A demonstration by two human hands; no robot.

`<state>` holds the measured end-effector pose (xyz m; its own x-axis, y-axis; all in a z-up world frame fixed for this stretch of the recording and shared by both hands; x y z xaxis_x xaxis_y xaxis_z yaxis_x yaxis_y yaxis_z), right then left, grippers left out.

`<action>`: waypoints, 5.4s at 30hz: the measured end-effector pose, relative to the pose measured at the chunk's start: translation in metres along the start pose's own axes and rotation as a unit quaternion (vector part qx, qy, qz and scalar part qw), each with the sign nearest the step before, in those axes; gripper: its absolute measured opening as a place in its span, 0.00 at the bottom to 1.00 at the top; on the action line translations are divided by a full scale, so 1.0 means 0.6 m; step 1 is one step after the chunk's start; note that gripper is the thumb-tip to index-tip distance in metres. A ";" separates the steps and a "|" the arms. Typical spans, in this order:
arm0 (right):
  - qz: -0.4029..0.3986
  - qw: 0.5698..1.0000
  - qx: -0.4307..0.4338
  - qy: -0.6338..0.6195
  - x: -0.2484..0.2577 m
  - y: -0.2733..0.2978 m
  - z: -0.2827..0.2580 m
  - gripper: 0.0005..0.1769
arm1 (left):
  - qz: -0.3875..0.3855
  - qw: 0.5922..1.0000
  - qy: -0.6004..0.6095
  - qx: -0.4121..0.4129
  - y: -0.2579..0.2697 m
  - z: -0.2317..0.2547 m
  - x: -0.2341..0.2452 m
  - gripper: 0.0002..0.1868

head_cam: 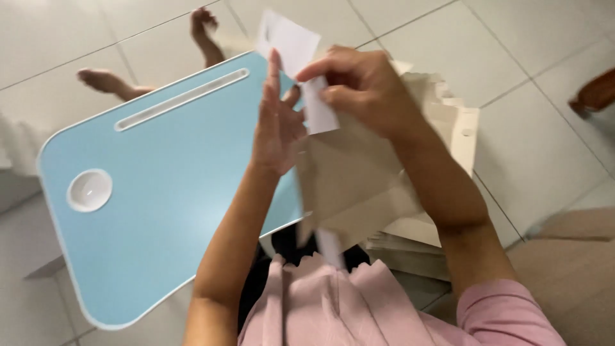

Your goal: Assembling cardboard boxes by folding flat templates and tucking in flaps on a small portable desk.

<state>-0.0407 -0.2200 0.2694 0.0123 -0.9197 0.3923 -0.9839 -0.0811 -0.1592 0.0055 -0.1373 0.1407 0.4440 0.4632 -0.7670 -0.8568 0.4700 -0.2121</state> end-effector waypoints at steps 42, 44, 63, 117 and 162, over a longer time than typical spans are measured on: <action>-0.050 0.927 0.102 0.359 -0.225 0.090 0.227 0.10 | -0.017 0.347 -0.923 -0.166 0.426 0.215 0.234 0.27; -0.011 0.893 0.115 0.435 -0.232 0.079 0.243 0.13 | -0.018 0.315 -0.929 -0.196 0.412 0.221 0.183 0.24; -0.041 0.842 0.066 0.533 -0.334 0.176 0.276 0.57 | -0.092 0.395 -0.913 -0.052 0.423 0.118 0.257 0.53; 0.173 0.804 0.282 0.493 -0.401 -0.042 0.232 0.16 | -0.025 0.387 -0.915 -0.110 0.218 0.143 0.293 0.39; 0.143 0.852 0.035 0.503 -0.413 -0.246 0.347 0.15 | 0.136 0.433 -0.887 0.084 0.116 0.239 0.441 0.32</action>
<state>0.1384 -0.0604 0.0070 -0.4185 -0.1133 0.9011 -0.9081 0.0359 -0.4172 0.1009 0.1257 0.0096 -0.0364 0.2962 0.9544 -0.9756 0.1962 -0.0981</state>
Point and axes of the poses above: each hand's wrist, its own y-axis away from the middle knuckle, its own x-axis out of the back of the hand, z = x × y, the point moved 10 cm from there along -y, towards the middle knuckle, and after that the axes turned 13 degrees about -x, right-handed, at the moved point
